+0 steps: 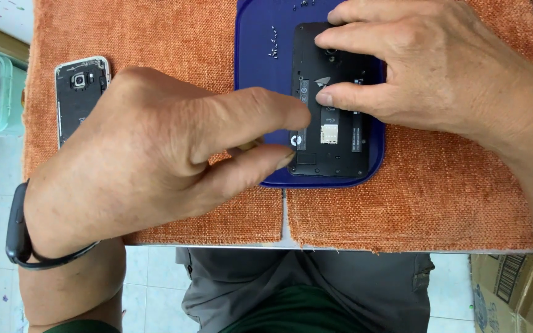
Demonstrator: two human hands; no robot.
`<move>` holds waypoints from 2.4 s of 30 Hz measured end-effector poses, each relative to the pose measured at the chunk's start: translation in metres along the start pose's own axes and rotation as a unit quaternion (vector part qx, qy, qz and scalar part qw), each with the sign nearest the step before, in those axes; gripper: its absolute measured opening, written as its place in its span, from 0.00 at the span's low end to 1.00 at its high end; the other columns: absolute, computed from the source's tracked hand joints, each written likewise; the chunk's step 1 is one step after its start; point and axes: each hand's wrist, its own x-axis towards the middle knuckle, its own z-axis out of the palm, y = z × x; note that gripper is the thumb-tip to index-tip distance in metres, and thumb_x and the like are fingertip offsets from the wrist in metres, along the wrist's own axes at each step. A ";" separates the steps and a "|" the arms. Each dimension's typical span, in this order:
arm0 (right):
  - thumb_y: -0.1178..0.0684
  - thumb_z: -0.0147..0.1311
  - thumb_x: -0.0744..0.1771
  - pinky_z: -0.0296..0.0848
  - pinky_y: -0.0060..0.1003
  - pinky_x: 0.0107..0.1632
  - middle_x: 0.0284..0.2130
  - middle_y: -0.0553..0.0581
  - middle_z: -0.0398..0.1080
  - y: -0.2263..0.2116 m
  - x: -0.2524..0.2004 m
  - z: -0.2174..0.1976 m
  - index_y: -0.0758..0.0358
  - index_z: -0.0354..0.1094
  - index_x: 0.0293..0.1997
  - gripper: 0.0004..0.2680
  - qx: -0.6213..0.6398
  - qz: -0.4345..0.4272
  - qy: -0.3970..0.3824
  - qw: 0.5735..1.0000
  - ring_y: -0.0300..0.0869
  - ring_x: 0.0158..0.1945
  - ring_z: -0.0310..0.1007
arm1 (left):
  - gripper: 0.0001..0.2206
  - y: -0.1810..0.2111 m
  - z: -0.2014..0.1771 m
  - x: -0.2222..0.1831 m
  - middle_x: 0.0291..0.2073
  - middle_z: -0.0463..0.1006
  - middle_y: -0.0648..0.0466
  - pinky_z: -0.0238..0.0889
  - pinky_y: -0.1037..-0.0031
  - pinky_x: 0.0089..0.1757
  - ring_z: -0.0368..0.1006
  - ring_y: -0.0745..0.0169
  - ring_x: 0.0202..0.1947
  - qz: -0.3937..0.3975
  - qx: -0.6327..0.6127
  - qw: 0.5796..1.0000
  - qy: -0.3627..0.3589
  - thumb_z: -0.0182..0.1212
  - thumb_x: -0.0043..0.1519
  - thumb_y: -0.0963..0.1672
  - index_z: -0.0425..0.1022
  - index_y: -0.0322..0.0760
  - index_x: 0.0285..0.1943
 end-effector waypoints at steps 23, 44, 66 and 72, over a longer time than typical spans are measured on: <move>0.65 0.73 0.69 0.76 0.36 0.40 0.39 0.64 0.80 0.000 0.019 0.003 0.76 0.81 0.55 0.10 0.088 0.106 0.104 0.985 0.44 0.35 0.76 | 0.11 -0.061 0.029 0.023 0.29 0.69 0.55 0.52 0.73 0.32 0.60 0.68 0.29 -0.045 -0.081 0.953 0.288 0.66 0.77 0.33 0.75 0.30 0.40; 0.58 0.63 0.70 0.73 0.42 0.40 0.35 0.56 0.80 0.039 0.053 0.028 0.64 0.83 0.43 0.03 0.037 0.019 0.083 0.996 0.46 0.36 0.79 | 0.10 -0.070 0.050 0.042 0.38 0.85 0.59 0.71 0.76 0.39 0.81 0.68 0.32 -0.102 -0.031 0.945 0.309 0.62 0.71 0.41 0.71 0.42 0.59; 0.47 0.59 0.73 0.58 0.40 0.32 0.16 0.48 0.65 0.001 0.035 -0.039 0.59 0.71 0.24 0.16 0.083 0.349 -0.128 0.925 0.37 0.23 0.59 | 0.13 -0.018 -0.010 -0.003 0.34 0.78 0.54 0.68 0.76 0.41 0.72 0.68 0.32 -0.094 -0.015 0.971 0.220 0.57 0.71 0.31 0.77 0.30 0.62; 0.45 0.60 0.70 0.62 0.43 0.34 0.16 0.52 0.71 0.006 0.018 -0.018 0.57 0.79 0.30 0.12 0.064 0.329 -0.133 0.933 0.42 0.21 0.63 | 0.14 -0.031 0.016 0.000 0.15 0.62 0.58 0.58 0.67 0.25 0.61 0.61 0.16 -0.017 0.100 0.988 0.118 0.59 0.70 0.36 0.77 0.41 0.63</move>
